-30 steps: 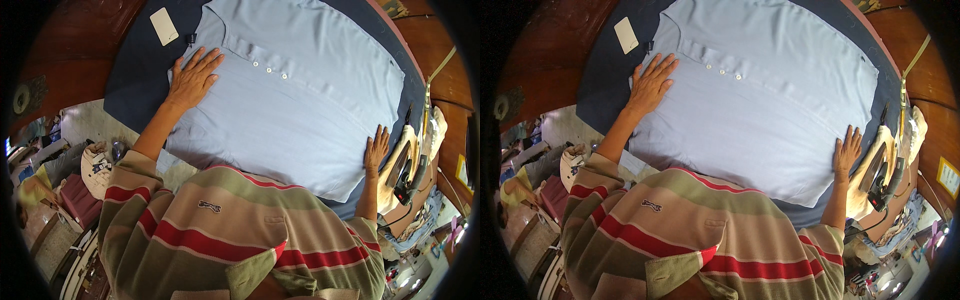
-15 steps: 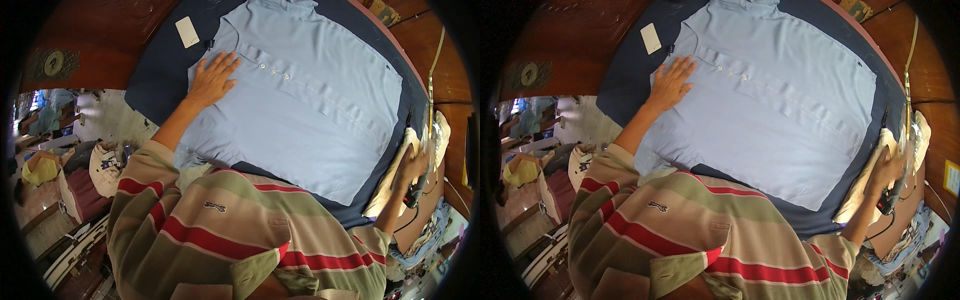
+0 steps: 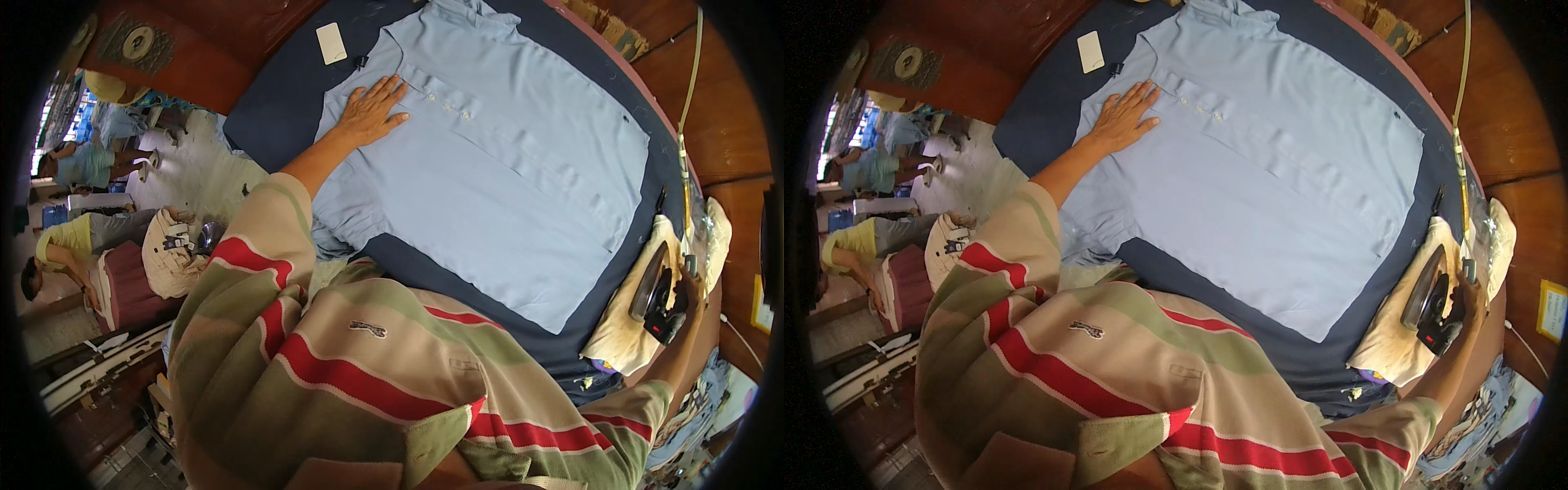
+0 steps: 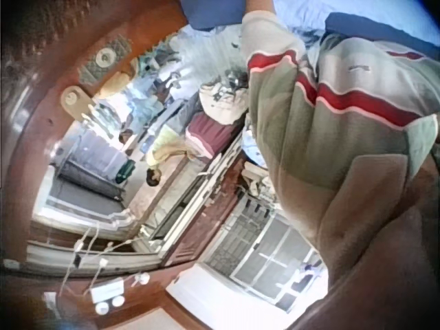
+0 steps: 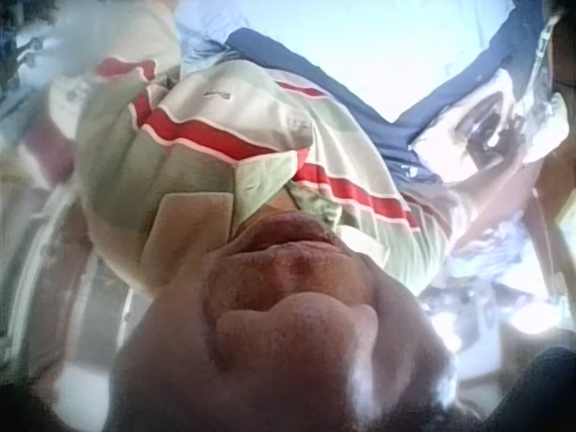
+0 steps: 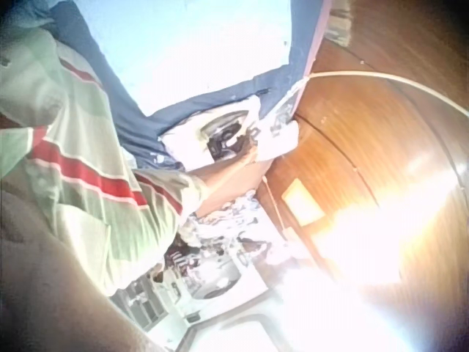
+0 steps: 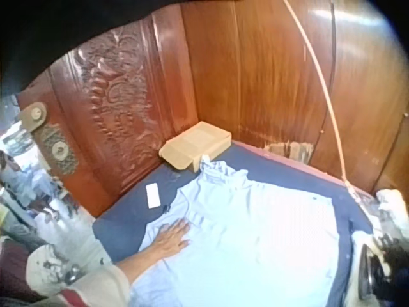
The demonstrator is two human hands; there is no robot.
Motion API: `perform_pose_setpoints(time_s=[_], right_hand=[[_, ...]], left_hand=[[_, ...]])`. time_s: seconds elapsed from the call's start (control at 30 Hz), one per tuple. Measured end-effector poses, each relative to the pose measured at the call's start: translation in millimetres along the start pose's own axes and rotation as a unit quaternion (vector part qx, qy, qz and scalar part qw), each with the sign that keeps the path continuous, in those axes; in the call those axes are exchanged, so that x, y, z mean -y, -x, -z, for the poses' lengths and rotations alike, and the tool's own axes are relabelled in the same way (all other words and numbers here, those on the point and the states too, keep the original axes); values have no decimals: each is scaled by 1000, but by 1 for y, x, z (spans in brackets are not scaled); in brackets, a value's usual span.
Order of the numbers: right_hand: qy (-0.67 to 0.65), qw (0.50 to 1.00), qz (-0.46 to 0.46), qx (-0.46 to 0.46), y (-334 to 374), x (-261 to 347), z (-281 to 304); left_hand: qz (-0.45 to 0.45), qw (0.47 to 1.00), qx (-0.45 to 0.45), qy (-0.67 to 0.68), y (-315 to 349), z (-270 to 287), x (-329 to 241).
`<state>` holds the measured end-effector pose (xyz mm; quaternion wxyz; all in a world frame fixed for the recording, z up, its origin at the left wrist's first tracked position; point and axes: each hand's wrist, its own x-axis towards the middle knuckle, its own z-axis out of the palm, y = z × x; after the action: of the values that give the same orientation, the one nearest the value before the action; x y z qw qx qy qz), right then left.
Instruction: The person irons a blue shirt on a padded table using a steam iron, adjusts the collar and front panels, and uses snips to trim loose threads.
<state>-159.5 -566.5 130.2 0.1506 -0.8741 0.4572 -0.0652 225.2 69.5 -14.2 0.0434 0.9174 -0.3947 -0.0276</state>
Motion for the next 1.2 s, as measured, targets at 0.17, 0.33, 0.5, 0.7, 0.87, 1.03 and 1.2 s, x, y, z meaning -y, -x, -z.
perform_pose_setpoints(time_s=[0.17, 0.33, 0.5, 0.7, 0.87, 1.03, 1.2], right_hand=[[-53, 998, -32, 18, 57, -23, -8], [38, 998, -47, -32, 84, -18, -3], [74, 992, 56, -84, 138, 63, 4], [-13, 996, 87, 2, 203, 221, -32], [-63, 988, 102, 101, 236, 367, -86], [-109, 971, 143, 156, 232, 460, -138], [-33, 960, 208, 184, 225, 534, -167]], left_hand=[[4, 999, 19, -42, 4, 4, 2], [-3, 999, -39, 30, -1, -3, 4], [-40, 995, -52, 76, -4, -11, -6], [-64, 995, -60, 57, 0, -5, -11], [-51, 982, -153, 99, 4, -3, 5], [58, 980, -144, 122, 26, 13, 71], [102, 972, -141, 159, 38, 9, 89]])
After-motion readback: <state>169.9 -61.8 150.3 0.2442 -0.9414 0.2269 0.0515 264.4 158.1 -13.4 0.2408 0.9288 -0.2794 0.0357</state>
